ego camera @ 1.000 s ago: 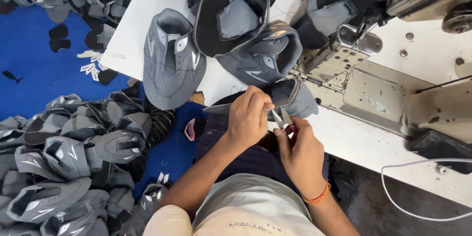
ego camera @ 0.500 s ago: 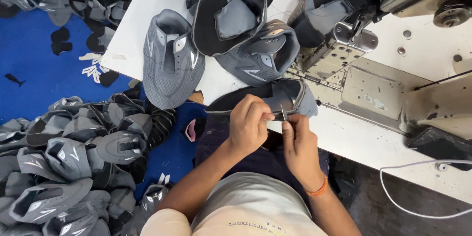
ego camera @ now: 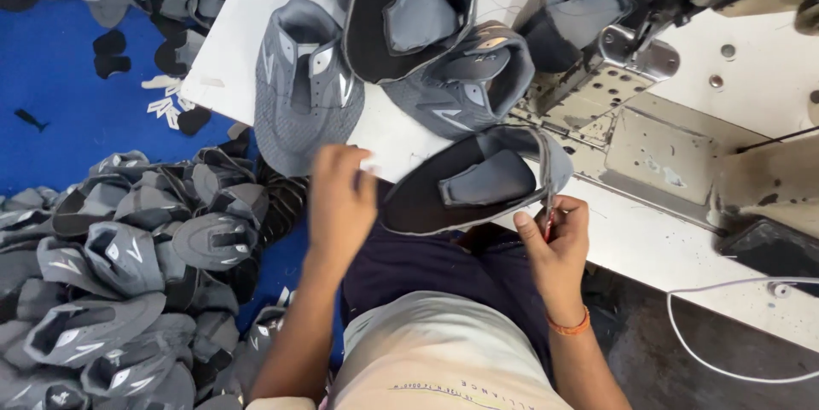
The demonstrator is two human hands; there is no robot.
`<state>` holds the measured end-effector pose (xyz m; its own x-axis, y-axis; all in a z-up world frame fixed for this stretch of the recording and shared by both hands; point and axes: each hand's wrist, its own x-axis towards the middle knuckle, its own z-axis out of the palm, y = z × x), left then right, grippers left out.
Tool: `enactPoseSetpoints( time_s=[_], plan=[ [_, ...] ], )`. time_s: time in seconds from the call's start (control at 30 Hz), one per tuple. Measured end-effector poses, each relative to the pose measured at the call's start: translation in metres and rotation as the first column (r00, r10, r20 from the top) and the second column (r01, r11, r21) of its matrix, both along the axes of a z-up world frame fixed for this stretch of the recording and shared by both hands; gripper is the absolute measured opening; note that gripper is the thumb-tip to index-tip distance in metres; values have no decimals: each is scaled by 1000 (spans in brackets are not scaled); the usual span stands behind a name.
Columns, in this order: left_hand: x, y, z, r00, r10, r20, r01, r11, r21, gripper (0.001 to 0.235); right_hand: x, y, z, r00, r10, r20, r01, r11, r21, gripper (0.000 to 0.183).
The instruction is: The person uses a small knife to trim excess material and threads from the interior and edges of grey shoes. They handle the shoes one at a time, turning them over to access different areas, and place the finished shoes on a white table.
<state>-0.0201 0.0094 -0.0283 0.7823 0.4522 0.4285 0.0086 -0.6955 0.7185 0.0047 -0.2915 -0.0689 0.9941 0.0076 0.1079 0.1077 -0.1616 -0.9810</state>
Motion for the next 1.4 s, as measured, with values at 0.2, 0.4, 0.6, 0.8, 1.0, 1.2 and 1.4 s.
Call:
enactPoseSetpoints(
  time_s=[0.2, 0.4, 0.6, 0.8, 1.0, 1.2, 1.4],
  plan=[
    [21, -35, -35, 961, -267, -76, 267, 964, -3, 45, -3, -8, -5, 994, -77, 83, 76, 997, 11, 38],
    [31, -66, -51, 890, -390, -238, 425, 897, 119, 50, -22, -15, 22, 941, -299, 160, 291, 954, 74, 29],
    [28, -79, -59, 883, -422, -206, 428, 904, -17, 10, -9, 15, 26, 996, -28, 85, 47, 973, -228, 29],
    [21, -60, -43, 846, -447, -291, 455, 889, -42, 23, 20, 38, 7, 991, 112, 69, -30, 703, -711, 47],
    [23, -36, -65, 851, -375, -367, 377, 924, -69, 28, 27, 46, 0, 986, 164, -42, -154, 767, -623, 43],
    [17, 26, -51, 998, -60, -36, 48, 961, -273, 20, 24, 47, 12, 978, 204, -47, -176, 679, -713, 40],
    [18, 14, -28, 997, -16, 73, 14, 1000, 23, 17, 23, 49, 16, 970, 245, -5, -172, 668, -724, 44]
  ],
)
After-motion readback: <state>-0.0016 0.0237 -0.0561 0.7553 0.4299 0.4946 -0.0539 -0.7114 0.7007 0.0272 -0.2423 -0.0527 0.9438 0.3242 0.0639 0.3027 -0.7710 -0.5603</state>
